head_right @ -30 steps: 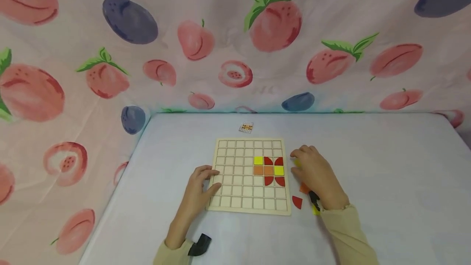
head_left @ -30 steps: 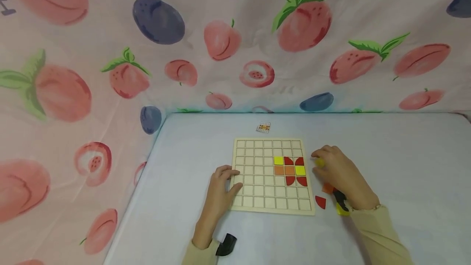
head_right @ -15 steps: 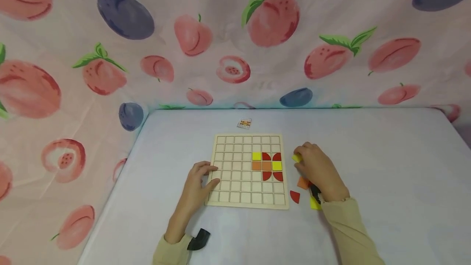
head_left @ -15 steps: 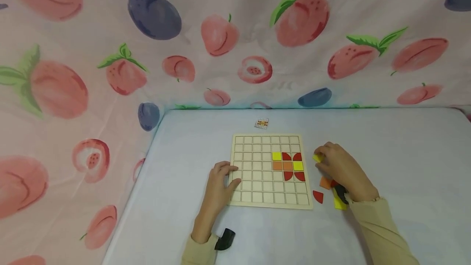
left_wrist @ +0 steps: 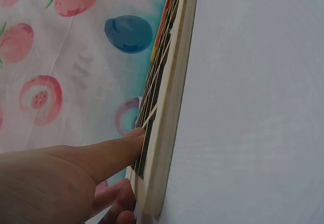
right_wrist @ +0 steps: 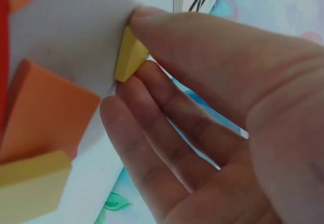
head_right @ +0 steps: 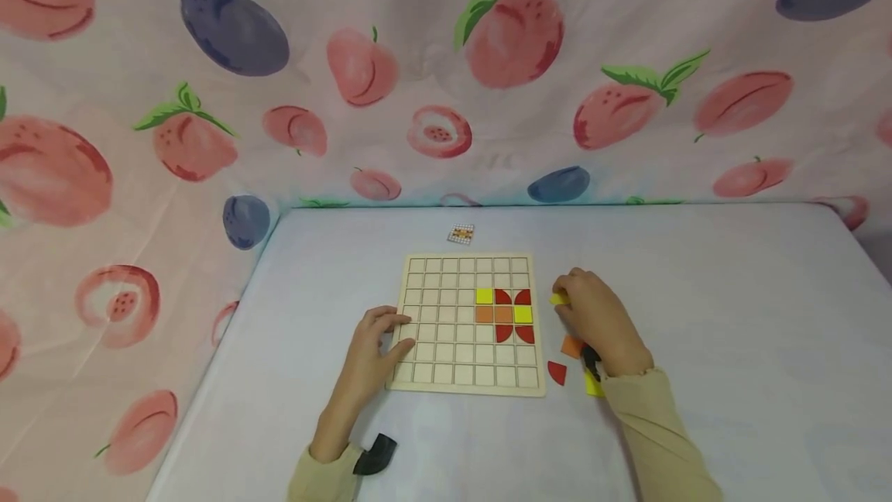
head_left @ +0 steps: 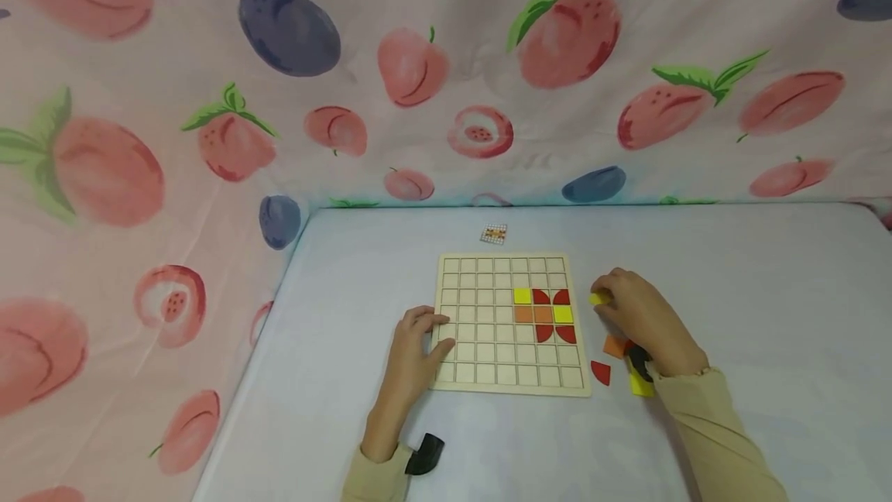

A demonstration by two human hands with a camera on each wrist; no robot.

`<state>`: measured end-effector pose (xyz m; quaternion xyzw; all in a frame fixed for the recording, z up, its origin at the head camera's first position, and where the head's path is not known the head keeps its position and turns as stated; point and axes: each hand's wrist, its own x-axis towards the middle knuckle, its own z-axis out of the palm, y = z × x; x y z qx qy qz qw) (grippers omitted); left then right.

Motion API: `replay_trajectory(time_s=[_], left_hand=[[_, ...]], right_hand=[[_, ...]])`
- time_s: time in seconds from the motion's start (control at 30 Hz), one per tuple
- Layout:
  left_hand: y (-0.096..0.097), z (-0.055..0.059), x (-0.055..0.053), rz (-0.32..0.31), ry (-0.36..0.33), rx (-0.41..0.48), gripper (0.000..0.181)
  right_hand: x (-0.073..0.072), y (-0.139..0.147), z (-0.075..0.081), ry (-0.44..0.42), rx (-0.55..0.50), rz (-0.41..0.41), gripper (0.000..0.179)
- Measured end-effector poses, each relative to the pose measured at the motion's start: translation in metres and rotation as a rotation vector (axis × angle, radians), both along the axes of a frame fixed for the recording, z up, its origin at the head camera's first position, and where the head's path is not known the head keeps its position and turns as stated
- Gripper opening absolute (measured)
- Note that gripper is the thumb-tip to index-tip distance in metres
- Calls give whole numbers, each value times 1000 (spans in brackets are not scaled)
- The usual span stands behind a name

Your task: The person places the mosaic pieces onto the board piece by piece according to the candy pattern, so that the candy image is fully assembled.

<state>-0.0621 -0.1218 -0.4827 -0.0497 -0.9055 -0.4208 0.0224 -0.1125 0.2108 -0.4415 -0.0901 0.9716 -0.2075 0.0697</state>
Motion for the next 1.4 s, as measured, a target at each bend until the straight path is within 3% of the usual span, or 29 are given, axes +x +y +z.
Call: replay_trajectory(time_s=[0.63,0.8,1.07,1.4], left_hand=[[-1,-1,-1,3,2,-17,31],[0,-1,-1,6,-4,-18,31],[-1,0,1,1,-16,-10,31],[-1,-1,1,-2,-8,-3,31]], right_hand=[[5,-5,2,16,-82,-80,22],[5,-13,7,81,-93,-44,18],[12,-32,19,108,-86,-4,16],[18,-54,25,89,-143,32,15]])
